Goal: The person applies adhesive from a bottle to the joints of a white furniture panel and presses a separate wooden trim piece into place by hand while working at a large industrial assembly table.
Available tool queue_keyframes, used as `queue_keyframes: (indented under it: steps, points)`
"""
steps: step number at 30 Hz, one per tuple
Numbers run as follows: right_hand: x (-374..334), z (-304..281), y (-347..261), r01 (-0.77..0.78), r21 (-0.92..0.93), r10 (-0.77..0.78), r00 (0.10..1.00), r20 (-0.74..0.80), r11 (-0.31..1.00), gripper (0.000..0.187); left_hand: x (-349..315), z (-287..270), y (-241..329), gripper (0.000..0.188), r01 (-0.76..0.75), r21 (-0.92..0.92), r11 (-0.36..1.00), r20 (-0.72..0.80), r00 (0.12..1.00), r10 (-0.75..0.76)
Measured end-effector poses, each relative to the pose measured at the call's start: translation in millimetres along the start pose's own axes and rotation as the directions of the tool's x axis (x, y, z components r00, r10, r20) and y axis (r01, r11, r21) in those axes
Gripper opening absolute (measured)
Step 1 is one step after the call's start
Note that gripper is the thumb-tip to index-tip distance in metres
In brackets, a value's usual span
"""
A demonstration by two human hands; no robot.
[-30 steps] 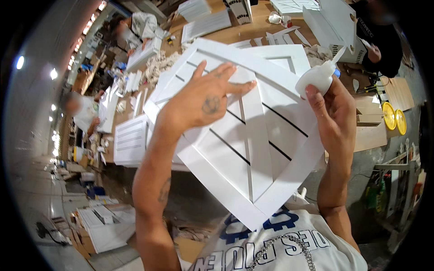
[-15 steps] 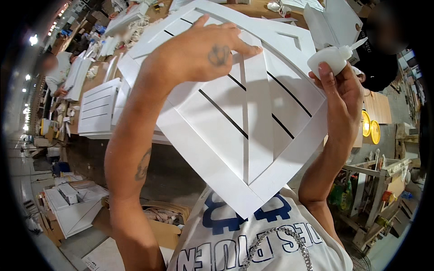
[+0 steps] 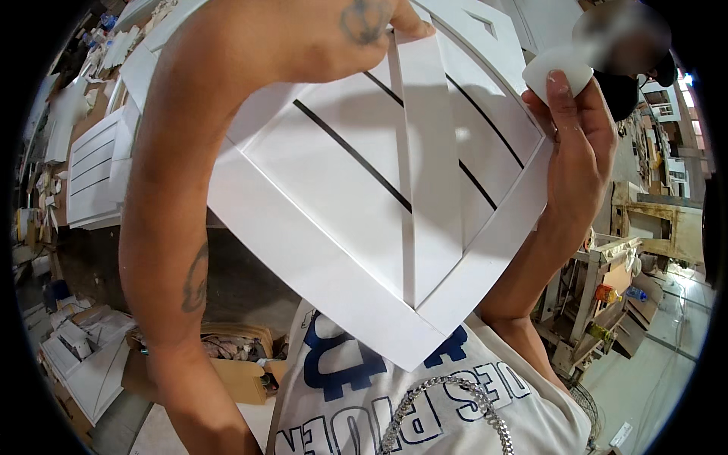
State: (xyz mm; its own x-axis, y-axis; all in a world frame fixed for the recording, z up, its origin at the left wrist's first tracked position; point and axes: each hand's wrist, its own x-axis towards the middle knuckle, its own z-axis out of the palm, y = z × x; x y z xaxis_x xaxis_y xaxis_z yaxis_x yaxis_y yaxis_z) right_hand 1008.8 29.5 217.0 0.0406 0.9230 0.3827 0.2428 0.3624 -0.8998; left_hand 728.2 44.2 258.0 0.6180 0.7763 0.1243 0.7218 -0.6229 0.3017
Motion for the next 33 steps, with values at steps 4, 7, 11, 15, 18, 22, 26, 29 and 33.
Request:
queue_keyframes:
  steps: [4,7,11,15,18,22,26,29,33]
  points:
    - [-0.1,-2.6,2.2,0.006,-0.002,-0.006,1.000,-0.005,1.000,0.043,-1.9,3.1,3.5,0.044,0.009,-0.001,1.000,-0.077,0.997,-0.009]
    - [-0.4,-0.2,-2.0,0.017,0.030,-0.017,1.000,0.006,0.999,0.037,-1.8,-2.0,9.1,0.045,-0.012,0.046,0.999,-0.022,1.000,0.013]
    - [-1.1,1.5,-4.7,0.010,0.043,-0.010,1.000,-0.004,0.999,0.035,0.6,-6.5,13.1,0.045,0.002,0.072,0.997,0.025,1.000,-0.003]
    - [-3.4,0.7,-3.9,-0.013,0.015,0.013,1.000,-0.001,1.000,0.037,5.5,-15.4,18.5,0.049,0.019,0.118,0.993,0.114,0.993,-0.032]
    - [-1.4,-1.7,-7.8,-0.021,-0.011,0.021,0.999,-0.025,1.000,0.040,8.3,7.0,-1.3,0.057,-0.056,0.195,0.979,-0.014,0.998,0.059]
    - [-1.2,-0.3,-6.3,-0.022,0.068,0.024,0.999,-0.026,0.997,0.034,13.5,7.3,6.1,0.057,0.018,0.168,0.986,-0.020,1.000,-0.014]
    - [0.4,2.4,-4.4,-0.015,0.028,0.015,1.000,0.004,1.000,0.030,14.5,10.0,8.1,0.061,0.056,0.158,0.986,-0.031,0.998,-0.052]
    - [3.0,-2.6,-5.3,-0.038,0.036,0.037,0.998,0.045,0.999,0.031,13.5,5.8,10.9,0.064,0.069,0.162,0.984,-0.033,0.997,-0.065]
    - [2.8,-1.5,-7.4,-0.026,0.083,0.024,0.999,0.026,0.996,0.033,13.3,10.1,10.7,0.066,0.076,0.156,0.985,-0.040,0.997,-0.071]
